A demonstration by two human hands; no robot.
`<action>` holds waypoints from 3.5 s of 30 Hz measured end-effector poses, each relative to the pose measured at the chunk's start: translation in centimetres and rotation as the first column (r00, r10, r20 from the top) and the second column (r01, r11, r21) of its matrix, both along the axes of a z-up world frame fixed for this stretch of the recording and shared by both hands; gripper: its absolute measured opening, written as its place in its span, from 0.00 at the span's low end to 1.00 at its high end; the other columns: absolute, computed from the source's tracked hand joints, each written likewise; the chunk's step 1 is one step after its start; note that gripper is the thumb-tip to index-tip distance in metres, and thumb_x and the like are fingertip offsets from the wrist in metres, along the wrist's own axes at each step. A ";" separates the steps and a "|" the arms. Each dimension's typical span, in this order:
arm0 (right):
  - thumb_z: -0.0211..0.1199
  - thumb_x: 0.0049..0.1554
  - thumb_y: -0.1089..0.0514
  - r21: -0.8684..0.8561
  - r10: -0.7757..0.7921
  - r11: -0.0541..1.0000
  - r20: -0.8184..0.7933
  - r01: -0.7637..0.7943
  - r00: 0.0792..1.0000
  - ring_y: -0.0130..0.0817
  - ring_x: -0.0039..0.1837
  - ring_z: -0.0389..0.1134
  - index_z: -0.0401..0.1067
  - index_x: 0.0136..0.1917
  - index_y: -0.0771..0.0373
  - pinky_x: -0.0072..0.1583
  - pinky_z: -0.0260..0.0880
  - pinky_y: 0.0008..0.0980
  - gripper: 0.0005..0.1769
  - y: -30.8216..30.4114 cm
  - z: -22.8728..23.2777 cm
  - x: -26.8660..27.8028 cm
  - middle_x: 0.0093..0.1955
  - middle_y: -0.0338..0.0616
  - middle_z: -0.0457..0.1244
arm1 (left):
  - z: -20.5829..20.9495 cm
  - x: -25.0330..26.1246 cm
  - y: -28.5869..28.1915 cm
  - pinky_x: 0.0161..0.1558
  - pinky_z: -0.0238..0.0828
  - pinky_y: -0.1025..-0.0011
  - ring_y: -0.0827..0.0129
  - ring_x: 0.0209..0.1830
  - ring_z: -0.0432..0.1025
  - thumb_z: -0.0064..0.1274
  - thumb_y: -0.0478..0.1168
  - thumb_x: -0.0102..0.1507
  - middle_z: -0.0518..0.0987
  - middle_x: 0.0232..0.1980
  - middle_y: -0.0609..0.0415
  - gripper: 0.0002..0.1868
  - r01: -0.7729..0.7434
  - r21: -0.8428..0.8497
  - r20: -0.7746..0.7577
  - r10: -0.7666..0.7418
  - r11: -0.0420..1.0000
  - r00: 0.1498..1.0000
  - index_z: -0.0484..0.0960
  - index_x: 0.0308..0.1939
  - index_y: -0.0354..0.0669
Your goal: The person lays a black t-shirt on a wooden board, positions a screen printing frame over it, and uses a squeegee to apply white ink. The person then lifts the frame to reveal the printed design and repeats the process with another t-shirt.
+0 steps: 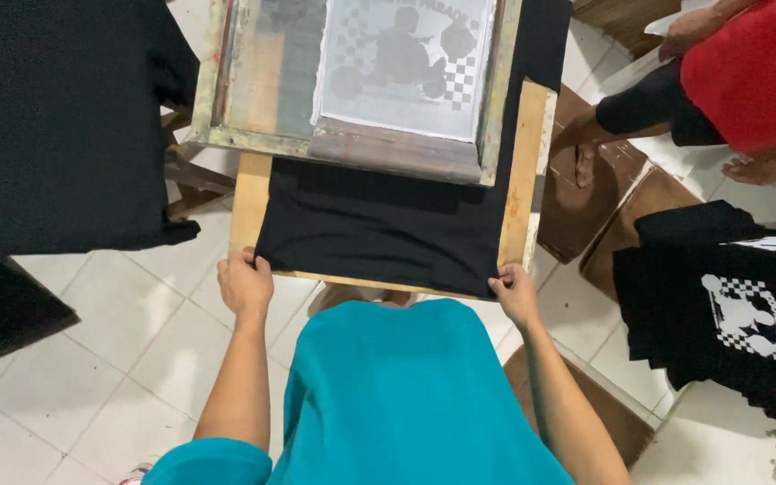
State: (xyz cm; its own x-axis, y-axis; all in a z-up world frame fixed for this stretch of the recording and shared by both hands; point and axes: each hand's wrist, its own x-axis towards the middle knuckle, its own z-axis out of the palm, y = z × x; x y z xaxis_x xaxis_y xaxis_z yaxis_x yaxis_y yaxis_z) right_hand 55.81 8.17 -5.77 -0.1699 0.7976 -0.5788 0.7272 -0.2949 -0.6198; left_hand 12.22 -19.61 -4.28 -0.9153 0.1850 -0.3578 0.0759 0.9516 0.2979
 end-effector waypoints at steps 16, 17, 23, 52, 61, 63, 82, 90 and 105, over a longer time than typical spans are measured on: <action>0.65 0.62 0.53 0.226 -0.139 0.967 0.085 0.116 0.987 0.55 0.62 0.69 0.71 0.67 0.68 0.61 0.69 0.52 0.24 3.6 3.3 -9.0 0.60 0.61 0.67 | 7.8 -5.2 7.8 0.67 0.61 0.49 0.47 0.70 0.62 0.59 0.46 0.64 0.67 0.66 0.43 0.30 0.333 0.217 0.094 -0.359 0.918 0.929 0.68 0.67 0.44; 0.65 0.62 0.54 0.256 -0.170 0.956 0.073 0.146 0.983 0.55 0.62 0.69 0.71 0.68 0.68 0.61 0.69 0.51 0.24 4.6 1.9 -8.8 0.59 0.60 0.67 | 7.9 -6.2 8.4 0.66 0.63 0.50 0.46 0.68 0.64 0.59 0.45 0.64 0.68 0.64 0.42 0.28 0.276 0.275 0.112 -0.316 0.921 0.942 0.69 0.66 0.42; 0.69 0.58 0.57 0.338 -0.118 0.937 0.055 0.092 0.992 0.60 0.59 0.69 0.74 0.64 0.71 0.60 0.67 0.53 0.24 7.8 -2.5 -8.0 0.54 0.65 0.68 | 2.1 -9.2 11.7 0.60 0.70 0.56 0.50 0.62 0.72 0.60 0.44 0.65 0.73 0.60 0.39 0.32 -0.120 0.505 0.306 -0.048 0.855 0.951 0.66 0.68 0.35; 0.80 0.47 0.57 0.044 -0.282 0.959 0.090 0.279 0.955 0.36 0.43 0.69 0.77 0.54 0.66 0.45 0.71 0.38 0.23 9.2 -1.7 -8.2 0.38 0.45 0.68 | -3.5 -12.0 13.7 0.44 0.77 0.73 0.68 0.39 0.76 0.62 0.56 0.66 0.77 0.44 0.44 0.31 -0.516 0.422 0.570 0.224 0.746 0.790 0.74 0.55 0.29; 0.71 0.54 0.54 0.077 -0.291 0.955 0.049 0.286 0.956 0.32 0.48 0.66 0.75 0.58 0.64 0.53 0.66 0.32 0.21 8.6 3.1 -11.1 0.43 0.42 0.67 | 2.0 -10.5 16.3 0.35 0.65 0.69 0.69 0.31 0.68 0.57 0.55 0.66 0.75 0.29 0.50 0.23 -0.478 0.391 0.509 0.249 0.786 0.824 0.75 0.31 0.37; 0.70 0.54 0.53 -0.031 -0.325 0.942 0.148 0.333 0.934 0.36 0.50 0.67 0.74 0.60 0.65 0.56 0.66 0.35 0.24 9.2 5.8 -12.9 0.44 0.46 0.68 | 4.0 -10.7 17.4 0.34 0.63 0.69 0.67 0.31 0.66 0.56 0.57 0.66 0.75 0.34 0.50 0.25 -0.555 0.254 0.584 0.332 0.792 0.741 0.75 0.39 0.35; 0.72 0.52 0.53 0.018 -0.309 0.950 0.200 0.312 0.930 0.42 0.61 0.65 0.67 0.65 0.63 0.64 0.65 0.39 0.30 9.3 6.9 -15.9 0.59 0.50 0.63 | 11.1 -10.4 23.2 0.54 0.66 0.59 0.51 0.56 0.71 0.56 0.64 0.59 0.77 0.56 0.44 0.36 -0.523 -0.008 0.478 0.463 0.852 0.746 0.74 0.54 0.34; 0.75 0.48 0.56 0.006 -0.323 0.946 0.114 0.325 0.939 0.36 0.49 0.62 0.67 0.57 0.64 0.55 0.64 0.34 0.27 9.8 5.1 -14.6 0.47 0.44 0.60 | 10.6 -10.8 22.7 0.41 0.62 0.60 0.57 0.38 0.70 0.56 0.67 0.59 0.74 0.38 0.49 0.33 -0.463 -0.064 0.481 0.434 0.884 0.762 0.71 0.39 0.37; 0.73 0.49 0.37 0.595 0.455 0.636 0.225 -0.491 0.862 0.54 0.66 0.65 0.71 0.66 0.59 0.66 0.64 0.51 0.39 9.9 12.8 -20.9 0.64 0.54 0.64 | 9.9 -6.9 19.1 0.57 0.69 0.56 0.55 0.58 0.71 0.66 0.59 0.55 0.76 0.53 0.53 0.31 0.730 0.216 -0.298 -0.668 0.648 0.682 0.78 0.56 0.49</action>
